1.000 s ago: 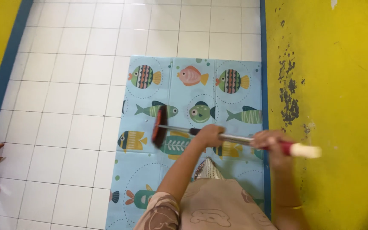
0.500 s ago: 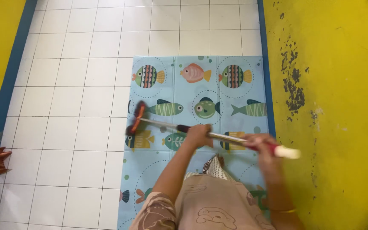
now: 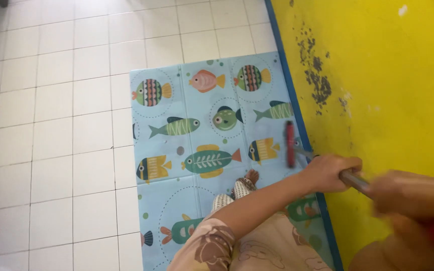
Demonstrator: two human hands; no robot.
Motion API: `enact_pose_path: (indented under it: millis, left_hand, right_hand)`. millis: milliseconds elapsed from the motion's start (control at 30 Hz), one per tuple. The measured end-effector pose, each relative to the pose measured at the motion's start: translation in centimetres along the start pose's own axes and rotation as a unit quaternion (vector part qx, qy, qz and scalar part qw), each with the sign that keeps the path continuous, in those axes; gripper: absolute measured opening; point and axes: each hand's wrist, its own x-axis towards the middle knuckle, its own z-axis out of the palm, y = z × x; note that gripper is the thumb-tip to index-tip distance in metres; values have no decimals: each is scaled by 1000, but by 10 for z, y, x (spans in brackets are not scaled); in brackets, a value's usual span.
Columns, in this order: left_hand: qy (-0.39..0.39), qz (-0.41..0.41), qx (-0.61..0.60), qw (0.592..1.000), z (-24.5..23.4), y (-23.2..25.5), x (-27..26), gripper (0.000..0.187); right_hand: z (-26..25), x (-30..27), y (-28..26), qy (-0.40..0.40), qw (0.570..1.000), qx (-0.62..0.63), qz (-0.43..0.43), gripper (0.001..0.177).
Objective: Sweeping a tiled floor and a patterned mat with a broom.
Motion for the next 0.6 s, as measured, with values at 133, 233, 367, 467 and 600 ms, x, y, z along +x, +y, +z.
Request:
enact_pose_path:
  millis: [133, 233, 367, 467, 600]
  left_hand:
    - [-65, 28, -40, 997, 42, -68, -20, 32]
    - [-100, -14, -83, 991, 42, -96, -54, 42]
    - [-181, -76, 43, 980, 11, -28, -66, 27]
    - [-257, -84, 56, 961, -13, -13, -67, 21]
    - [-216, -121, 133, 960, -61, -69, -102, 18]
  right_hand:
    - [129, 40, -36, 27, 976, -168, 133, 19]
    - [140, 1, -9, 73, 976, -147, 145, 16]
    - [127, -45, -32, 189, 971, -62, 135, 13]
    - [108, -74, -17, 260, 961, 0, 94, 23]
    - [117, -73, 40, 286, 947, 123, 83, 23]
